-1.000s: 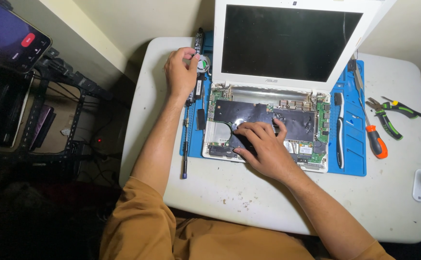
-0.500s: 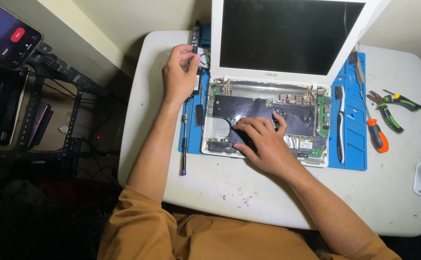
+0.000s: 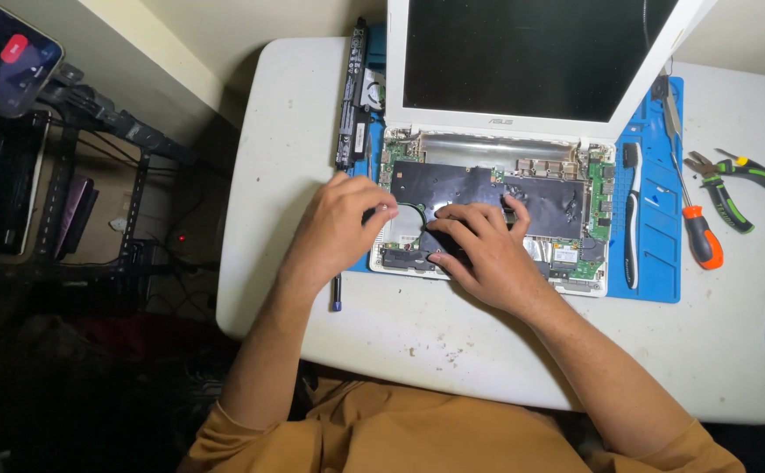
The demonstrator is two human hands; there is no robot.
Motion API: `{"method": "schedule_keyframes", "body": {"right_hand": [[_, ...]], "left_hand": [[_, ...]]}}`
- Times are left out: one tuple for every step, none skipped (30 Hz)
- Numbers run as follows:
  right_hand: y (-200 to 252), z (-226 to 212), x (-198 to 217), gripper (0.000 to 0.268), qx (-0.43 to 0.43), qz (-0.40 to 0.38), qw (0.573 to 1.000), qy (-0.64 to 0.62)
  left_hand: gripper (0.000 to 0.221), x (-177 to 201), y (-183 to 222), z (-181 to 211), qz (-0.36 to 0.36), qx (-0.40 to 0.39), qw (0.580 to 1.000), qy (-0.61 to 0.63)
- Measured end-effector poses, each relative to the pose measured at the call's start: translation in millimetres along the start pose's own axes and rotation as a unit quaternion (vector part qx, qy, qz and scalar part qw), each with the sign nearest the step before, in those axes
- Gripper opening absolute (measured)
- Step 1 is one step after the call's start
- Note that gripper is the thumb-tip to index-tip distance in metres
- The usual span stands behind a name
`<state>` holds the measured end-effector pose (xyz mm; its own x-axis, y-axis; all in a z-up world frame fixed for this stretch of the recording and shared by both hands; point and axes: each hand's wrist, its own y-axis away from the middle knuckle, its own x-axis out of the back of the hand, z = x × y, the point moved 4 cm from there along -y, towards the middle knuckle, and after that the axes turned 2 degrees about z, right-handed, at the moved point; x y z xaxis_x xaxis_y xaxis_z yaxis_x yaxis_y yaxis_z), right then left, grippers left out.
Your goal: Removing the motherboard and internal components from an Asus laptop using a screwdriver and manual disconnection of cables.
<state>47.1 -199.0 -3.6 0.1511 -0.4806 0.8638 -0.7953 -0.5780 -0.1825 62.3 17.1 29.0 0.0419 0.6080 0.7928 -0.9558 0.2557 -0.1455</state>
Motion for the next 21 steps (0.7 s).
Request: {"method": "schedule_keyframes", "body": {"right_hand": [[0.3, 0.7, -1.5, 0.036, -0.001, -0.002, 1.000, -0.002], [0.7, 1.2, -2.3, 0.036, 0.003, 0.005, 1.000, 0.000], [1.1, 2.2, -2.6, 0.035, 0.006, 0.013, 1.000, 0.002], [1.1, 2.5, -3.7, 0.035, 0.004, 0.013, 1.000, 0.002], [1.5, 2.5, -3.8, 0.035, 0.008, 0.018, 1.000, 0.002], [2.1, 2.3, -3.9, 0.034, 0.013, 0.024, 1.000, 0.002], [2.4, 2.2, -3.8, 0.034, 0.011, 0.023, 1.000, 0.003], [2.9, 1.1, -3.0, 0.033, 0.020, 0.032, 0.999, 0.007], [2.8, 0.1, -2.1, 0.031, 0.028, 0.040, 0.999, 0.012], [2.9, 1.5, -2.7, 0.031, 0.028, 0.040, 0.999, 0.013], [3.4, 1.3, -3.6, 0.032, 0.041, 0.040, 0.998, 0.023], [3.8, 1.2, -4.6, 0.032, 0.054, 0.041, 0.997, 0.032], [2.6, 0.9, -4.6, 0.032, 0.053, 0.041, 0.997, 0.034], [1.4, 0.0, -5.4, 0.035, 0.057, 0.034, 0.997, 0.033], [0.5, -2.2, -7.6, 0.037, 0.063, 0.025, 0.997, 0.029], [-1.3, -3.5, -6.0, 0.037, 0.062, 0.024, 0.997, 0.029], [-3.0, -5.4, -5.1, 0.040, 0.068, 0.015, 0.997, 0.029], [-4.6, -7.6, -4.2, 0.042, 0.073, 0.006, 0.997, 0.029], [-7.1, -8.5, -5.6, 0.042, 0.075, 0.005, 0.997, 0.029], [-9.3, -10.2, -7.4, 0.047, 0.087, -0.006, 0.996, 0.022], [-11.0, -10.8, -8.5, 0.052, 0.097, -0.016, 0.995, 0.016]], "left_hand": [[0.011, -2.3, 8.2, -1.1, -0.002, 0.002, 1.000, 0.000], [0.011, -6.0, 16.4, -2.0, -0.021, 0.004, 1.000, 0.002], [0.012, -10.0, 23.5, -2.8, -0.040, 0.004, 0.999, 0.003], [0.012, -12.7, 26.5, -4.5, -0.041, 0.004, 0.999, 0.004], [0.011, -16.5, 29.3, -6.1, -0.052, 0.004, 0.999, 0.005], [0.011, -20.2, 32.2, -7.6, -0.062, 0.005, 0.998, 0.006], [0.011, -23.2, 33.6, -7.5, -0.063, 0.005, 0.998, 0.007], [0.012, -25.8, 35.0, -7.1, -0.061, 0.000, 0.998, 0.009], [0.012, -28.2, 36.1, -6.8, -0.058, -0.004, 0.998, 0.011], [0.012, -24.7, 37.4, -0.3, -0.058, -0.005, 0.998, 0.012], [0.016, -20.9, 39.3, 5.4, -0.056, 0.006, 0.998, 0.030], [0.023, -17.1, 41.1, 11.1, -0.055, 0.018, 0.997, 0.049], [0.023, -23.2, 44.7, 9.5, -0.055, 0.016, 0.997, 0.050], [0.022, -27.5, 48.2, 7.5, -0.033, 0.015, 0.998, 0.041], [0.021, -31.1, 54.0, 5.2, -0.011, 0.017, 0.999, 0.032], [0.021, -31.9, 53.8, 3.9, -0.012, 0.018, 0.999, 0.033], [0.021, -32.4, 54.6, 2.7, -0.007, 0.022, 0.999, 0.041], [0.021, -32.6, 55.6, 1.5, -0.001, 0.025, 0.998, 0.050], [0.021, -32.5, 56.2, 1.7, 0.000, 0.027, 0.998, 0.050], [0.020, -32.4, 56.7, 1.9, 0.002, 0.031, 0.998, 0.055], [0.018, -33.1, 55.7, 2.4, 0.002, 0.033, 0.998, 0.059]]}}
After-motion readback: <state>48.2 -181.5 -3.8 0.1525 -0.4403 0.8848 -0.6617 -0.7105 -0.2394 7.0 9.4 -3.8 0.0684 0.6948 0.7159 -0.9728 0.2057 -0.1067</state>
